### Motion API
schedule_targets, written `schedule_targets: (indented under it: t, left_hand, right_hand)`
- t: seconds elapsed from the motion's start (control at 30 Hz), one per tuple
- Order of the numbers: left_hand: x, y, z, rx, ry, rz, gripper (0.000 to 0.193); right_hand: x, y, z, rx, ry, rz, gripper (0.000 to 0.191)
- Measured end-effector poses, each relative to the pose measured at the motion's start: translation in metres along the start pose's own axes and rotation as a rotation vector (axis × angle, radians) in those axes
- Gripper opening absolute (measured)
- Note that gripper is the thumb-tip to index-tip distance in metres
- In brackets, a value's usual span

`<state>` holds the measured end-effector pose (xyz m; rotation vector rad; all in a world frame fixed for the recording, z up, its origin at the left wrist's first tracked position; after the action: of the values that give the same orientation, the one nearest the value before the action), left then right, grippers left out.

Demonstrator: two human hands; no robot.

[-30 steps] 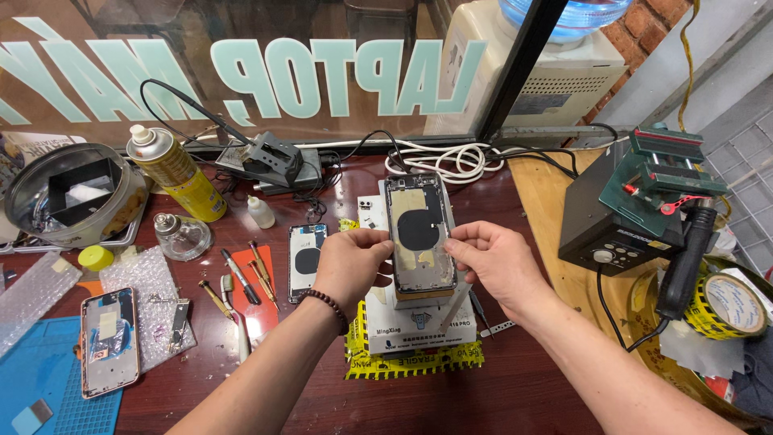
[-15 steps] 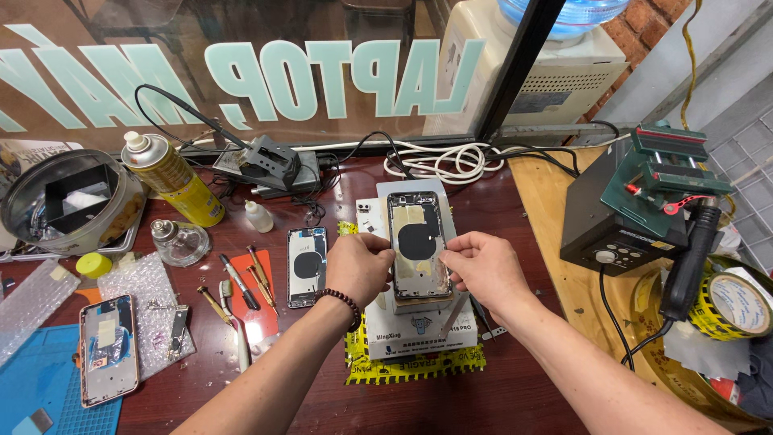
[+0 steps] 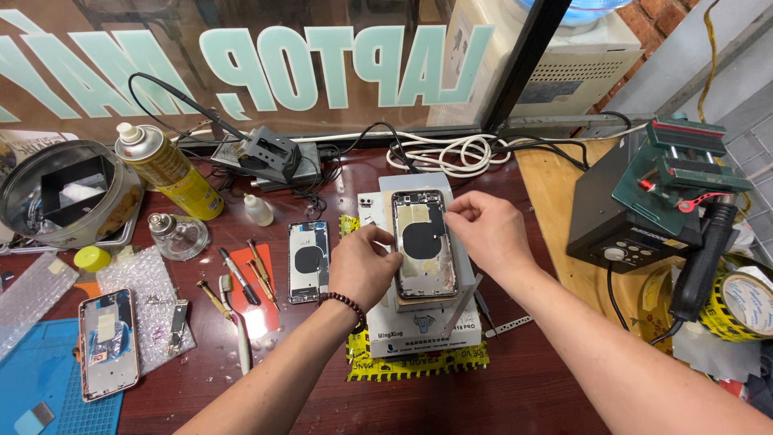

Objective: The person uses a screwdriver and a metal spudger to remove screws and pry open the back of a disassembled smartphone. They lift and set aside a small internal component, then continue prying along the phone's edges to separate the back cover from the frame.

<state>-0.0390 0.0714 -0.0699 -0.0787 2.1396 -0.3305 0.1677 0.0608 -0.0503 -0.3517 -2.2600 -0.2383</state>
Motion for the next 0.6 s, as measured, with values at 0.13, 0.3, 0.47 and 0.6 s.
schedule_targets:
  t: [0.13, 0.3, 0.47, 0.6]
  left_hand:
    - [-0.001, -0.004, -0.001, 0.002, -0.012, -0.017, 0.030]
    - [-0.002, -0.006, 0.000, -0.005, -0.010, -0.010, 0.031]
    - [-0.004, -0.008, -0.001, -0.006, -0.019, -0.030, 0.031]
    - [-0.007, -0.010, -0.003, 0.003, -0.010, -0.025, 0.031]
  right_hand:
    - [0.008, 0.021, 0.012, -0.032, -0.150, -0.179, 0.019]
    - [0.014, 0.029, 0.019, 0.029, -0.255, -0.217, 0.014]
    - [0.018, 0.029, 0.018, 0.043, -0.327, -0.270, 0.013]
    - [0.020, 0.030, 0.019, 0.078, -0.381, -0.326, 0.012]
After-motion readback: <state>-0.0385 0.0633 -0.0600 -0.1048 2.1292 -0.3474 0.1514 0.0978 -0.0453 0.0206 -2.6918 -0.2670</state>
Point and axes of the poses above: each hand's wrist, its own y-axis towards the middle knuckle, its own z-axis out of the palm, x = y × z, the point moved 2 cm from there along y, towards the middle knuckle, and after that the axes turned 2 degrees about -x, right-handed, at the moved point
